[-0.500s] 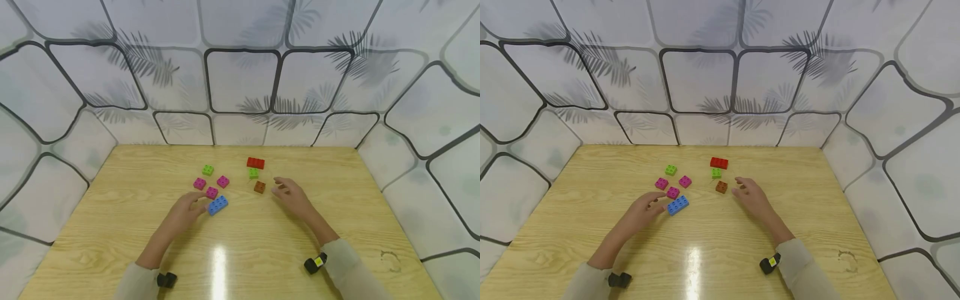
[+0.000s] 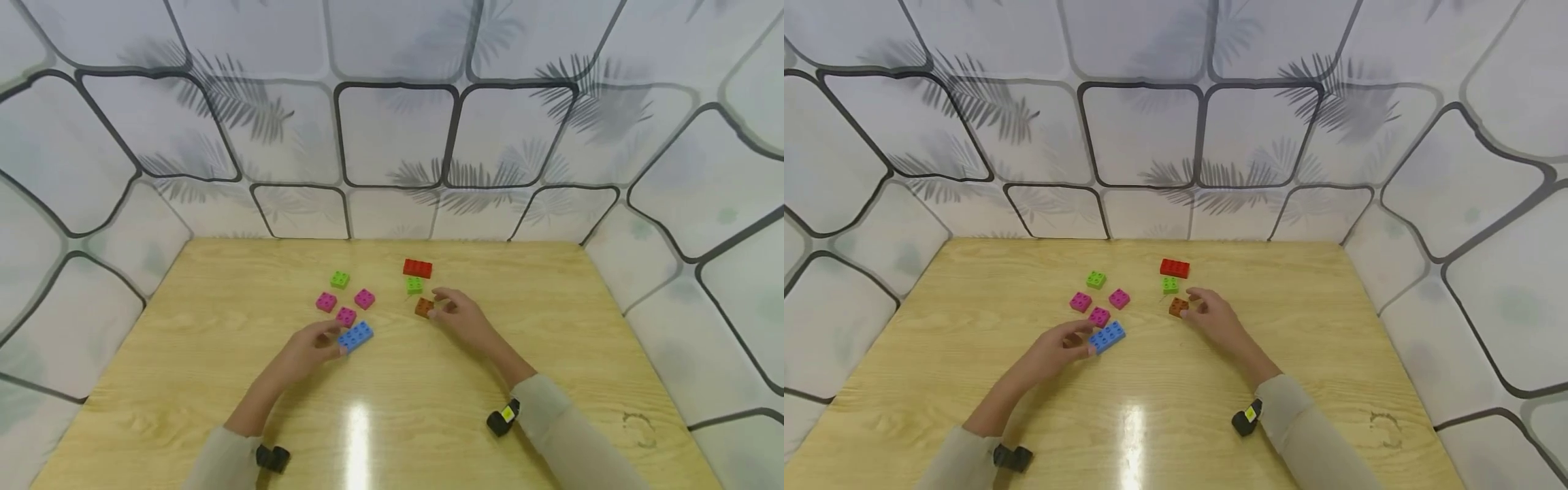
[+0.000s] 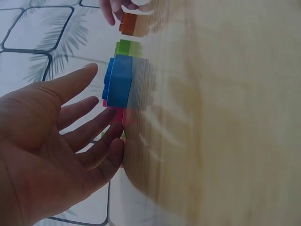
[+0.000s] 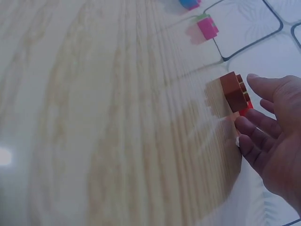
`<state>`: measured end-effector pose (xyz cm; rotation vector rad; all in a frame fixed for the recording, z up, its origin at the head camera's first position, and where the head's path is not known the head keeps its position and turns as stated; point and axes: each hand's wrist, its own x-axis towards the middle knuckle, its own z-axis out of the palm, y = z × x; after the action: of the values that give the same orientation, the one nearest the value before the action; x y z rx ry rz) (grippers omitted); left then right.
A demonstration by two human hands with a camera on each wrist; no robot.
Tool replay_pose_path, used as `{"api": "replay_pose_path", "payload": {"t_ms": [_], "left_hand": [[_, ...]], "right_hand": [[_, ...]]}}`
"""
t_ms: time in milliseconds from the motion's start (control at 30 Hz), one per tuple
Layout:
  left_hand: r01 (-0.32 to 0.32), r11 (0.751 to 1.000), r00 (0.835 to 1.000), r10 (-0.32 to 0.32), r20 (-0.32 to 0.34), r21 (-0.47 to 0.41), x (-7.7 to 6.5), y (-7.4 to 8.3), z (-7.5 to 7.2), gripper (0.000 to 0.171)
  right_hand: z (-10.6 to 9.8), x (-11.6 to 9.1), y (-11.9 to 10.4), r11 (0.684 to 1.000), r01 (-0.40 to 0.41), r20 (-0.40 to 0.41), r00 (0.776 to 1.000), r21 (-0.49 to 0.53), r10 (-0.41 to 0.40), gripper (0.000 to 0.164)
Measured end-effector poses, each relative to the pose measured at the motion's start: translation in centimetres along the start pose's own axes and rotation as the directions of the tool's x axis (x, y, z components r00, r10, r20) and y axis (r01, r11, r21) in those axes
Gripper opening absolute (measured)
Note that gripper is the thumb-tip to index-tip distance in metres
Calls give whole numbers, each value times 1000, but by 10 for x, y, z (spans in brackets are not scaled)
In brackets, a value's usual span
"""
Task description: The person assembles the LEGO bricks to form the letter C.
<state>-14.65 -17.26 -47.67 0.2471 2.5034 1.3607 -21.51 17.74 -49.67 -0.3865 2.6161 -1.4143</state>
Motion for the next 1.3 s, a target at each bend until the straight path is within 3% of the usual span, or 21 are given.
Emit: {"api": "replay_pose_path", "payload": {"t_ms": [333,633,1300], "left_hand": [[18,999,1000,-17,-14,34,-1,-3,7,47],[20,994,1000,-18,-18,111,5,3,10,43],[45,986,998,-39,-41,162,7,8,11,43]], "right_hand": [[14,6,-1,997,0,3,1000,-74,1,52],[14,11,-1,995,-2,-6,1000,-96,2,51],[15,13,-3,988,13,-15,1000,-155,-16,41]]}}
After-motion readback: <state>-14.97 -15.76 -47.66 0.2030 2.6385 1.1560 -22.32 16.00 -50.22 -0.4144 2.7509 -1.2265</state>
